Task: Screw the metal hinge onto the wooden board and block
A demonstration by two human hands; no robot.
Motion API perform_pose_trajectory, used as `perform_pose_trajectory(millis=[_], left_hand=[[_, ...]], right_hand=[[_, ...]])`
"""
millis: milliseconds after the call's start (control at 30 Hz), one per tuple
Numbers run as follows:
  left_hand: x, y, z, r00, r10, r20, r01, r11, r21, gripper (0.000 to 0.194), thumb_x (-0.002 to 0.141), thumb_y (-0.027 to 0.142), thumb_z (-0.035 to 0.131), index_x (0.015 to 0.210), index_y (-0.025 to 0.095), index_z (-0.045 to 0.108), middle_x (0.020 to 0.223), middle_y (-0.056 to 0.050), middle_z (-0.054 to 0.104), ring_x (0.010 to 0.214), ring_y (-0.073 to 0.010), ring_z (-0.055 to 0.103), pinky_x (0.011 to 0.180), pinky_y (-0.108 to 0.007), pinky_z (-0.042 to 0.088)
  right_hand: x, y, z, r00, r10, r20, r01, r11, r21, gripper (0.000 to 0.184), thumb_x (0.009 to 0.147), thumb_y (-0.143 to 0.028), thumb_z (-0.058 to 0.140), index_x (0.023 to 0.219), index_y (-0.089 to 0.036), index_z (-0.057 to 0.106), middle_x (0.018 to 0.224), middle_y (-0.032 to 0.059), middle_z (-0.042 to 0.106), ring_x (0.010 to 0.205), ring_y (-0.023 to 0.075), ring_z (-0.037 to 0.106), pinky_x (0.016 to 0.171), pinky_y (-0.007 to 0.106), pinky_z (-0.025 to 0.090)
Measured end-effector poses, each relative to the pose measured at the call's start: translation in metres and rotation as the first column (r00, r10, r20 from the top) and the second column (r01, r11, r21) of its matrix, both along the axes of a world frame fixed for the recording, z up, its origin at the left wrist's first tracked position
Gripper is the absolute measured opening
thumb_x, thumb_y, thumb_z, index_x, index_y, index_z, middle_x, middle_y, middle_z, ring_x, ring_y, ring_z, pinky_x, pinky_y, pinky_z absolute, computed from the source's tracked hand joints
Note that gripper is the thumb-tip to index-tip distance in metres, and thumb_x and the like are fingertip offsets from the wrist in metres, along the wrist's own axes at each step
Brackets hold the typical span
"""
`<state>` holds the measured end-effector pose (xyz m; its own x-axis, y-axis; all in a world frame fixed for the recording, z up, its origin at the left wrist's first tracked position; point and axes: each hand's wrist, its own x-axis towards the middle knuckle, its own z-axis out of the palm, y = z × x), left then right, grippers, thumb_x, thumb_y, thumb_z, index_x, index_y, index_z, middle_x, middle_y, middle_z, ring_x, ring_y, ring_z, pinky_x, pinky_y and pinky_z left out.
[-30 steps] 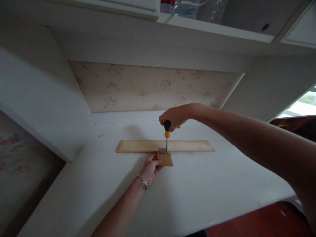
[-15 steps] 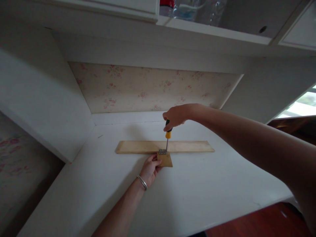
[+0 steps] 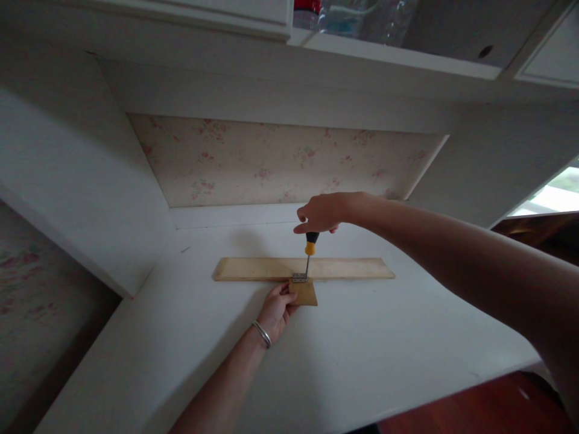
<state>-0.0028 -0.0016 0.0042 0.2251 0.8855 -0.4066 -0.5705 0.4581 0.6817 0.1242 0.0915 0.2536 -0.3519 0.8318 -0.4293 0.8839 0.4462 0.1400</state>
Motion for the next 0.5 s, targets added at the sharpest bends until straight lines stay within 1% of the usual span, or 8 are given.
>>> perform_pose_trajectory(millis=[100, 167, 200, 267, 333, 400, 433, 500], left_hand=[[0.0002, 0.0007, -0.0027, 1.0, 0.001, -0.007, 0.0, 1.0, 0.003, 0.03, 0.072, -0.003, 0.058, 0.098, 0.012, 0.061, 0.104, -0.011, 0.066, 0.082, -0.0152, 0.065, 0.063, -0.02, 0.053], [0.0002, 0.0011, -0.0045, 1.0, -0.007, -0.013, 0.007, 1.0, 0.005, 0.03, 0.072, -0.003, 0.058, 0.099, 0.011, 0.061, 0.104, -0.011, 0.066, 0.083, -0.0155, 0.065, 0.064, -0.02, 0.053], [0.0003, 0.0013, -0.0054, 1.0, -0.007, -0.019, 0.007, 1.0, 0.004, 0.031, 0.072, -0.003, 0.058, 0.099, 0.011, 0.06, 0.104, -0.011, 0.066, 0.083, -0.0155, 0.065, 0.064, -0.02, 0.053], [0.0002, 0.0018, -0.0069, 0.999, -0.007, -0.033, 0.007, 1.0, 0.003, 0.033, 0.072, -0.004, 0.058, 0.101, 0.011, 0.06, 0.105, -0.011, 0.065, 0.083, -0.0154, 0.064, 0.062, -0.02, 0.053], [0.0001, 0.0022, -0.0081, 0.999, -0.004, -0.042, 0.004, 1.0, 0.002, 0.034, 0.071, -0.003, 0.058, 0.102, 0.011, 0.059, 0.105, -0.011, 0.065, 0.083, -0.0152, 0.064, 0.062, -0.019, 0.052], [0.0, 0.0025, -0.0087, 0.999, -0.004, -0.039, 0.004, 1.0, 0.006, 0.034, 0.072, -0.003, 0.058, 0.103, 0.011, 0.059, 0.106, -0.011, 0.065, 0.084, -0.0156, 0.064, 0.063, -0.02, 0.053], [0.0, 0.0026, -0.0087, 0.999, -0.007, -0.035, 0.007, 1.0, 0.01, 0.034, 0.072, -0.003, 0.058, 0.102, 0.011, 0.059, 0.107, -0.012, 0.065, 0.085, -0.016, 0.064, 0.064, -0.02, 0.053], [0.0001, 0.0026, -0.0083, 1.0, -0.013, -0.026, 0.013, 1.0, 0.021, 0.033, 0.072, -0.004, 0.057, 0.101, 0.011, 0.059, 0.109, -0.012, 0.064, 0.087, -0.0167, 0.064, 0.065, -0.021, 0.053]], right_hand=[[0.0008, -0.0011, -0.0022, 0.994, 0.071, -0.08, -0.076, 0.995, -0.062, 0.063, 0.072, -0.057, 0.061, 0.123, -0.022, 0.052, 0.092, 0.0067, 0.068, 0.056, 0.0133, 0.06, 0.056, 0.027, 0.041], [0.0014, -0.0012, -0.003, 0.995, 0.086, -0.056, -0.09, 0.992, -0.089, 0.059, 0.069, -0.051, 0.066, 0.118, -0.019, 0.055, 0.088, 0.006, 0.068, 0.056, 0.0132, 0.06, 0.055, 0.025, 0.04], [0.0013, -0.0011, -0.003, 0.997, 0.075, -0.007, -0.075, 0.994, -0.073, 0.056, 0.07, -0.054, 0.064, 0.112, -0.017, 0.058, 0.082, 0.0066, 0.068, 0.056, 0.0143, 0.06, 0.055, 0.026, 0.04], [0.0006, -0.0006, -0.0027, 0.994, 0.048, 0.097, -0.047, 0.999, -0.012, 0.061, 0.07, -0.064, 0.058, 0.103, -0.013, 0.063, 0.072, 0.0084, 0.066, 0.056, 0.0176, 0.06, 0.054, 0.029, 0.04], [-0.0004, -0.0008, -0.0022, 0.991, 0.076, 0.114, -0.08, 0.996, 0.035, 0.066, 0.069, -0.064, 0.059, 0.112, -0.015, 0.06, 0.074, 0.0083, 0.067, 0.057, 0.0188, 0.06, 0.056, 0.03, 0.039], [-0.0013, -0.0023, -0.0024, 0.993, 0.106, 0.041, -0.107, 0.994, 0.013, 0.065, 0.072, -0.056, 0.06, 0.125, -0.02, 0.051, 0.078, 0.0057, 0.068, 0.058, 0.0167, 0.059, 0.057, 0.028, 0.038], [-0.0015, -0.0032, -0.0027, 0.994, 0.107, 0.013, -0.106, 0.994, -0.023, 0.06, 0.075, -0.053, 0.058, 0.125, -0.021, 0.051, 0.079, 0.0046, 0.068, 0.057, 0.0154, 0.059, 0.057, 0.028, 0.038], [-0.0012, -0.0047, -0.0037, 0.996, 0.081, 0.023, -0.079, 0.994, -0.075, 0.048, 0.082, -0.054, 0.048, 0.113, -0.019, 0.058, 0.075, 0.0047, 0.067, 0.055, 0.0149, 0.059, 0.057, 0.028, 0.038]])
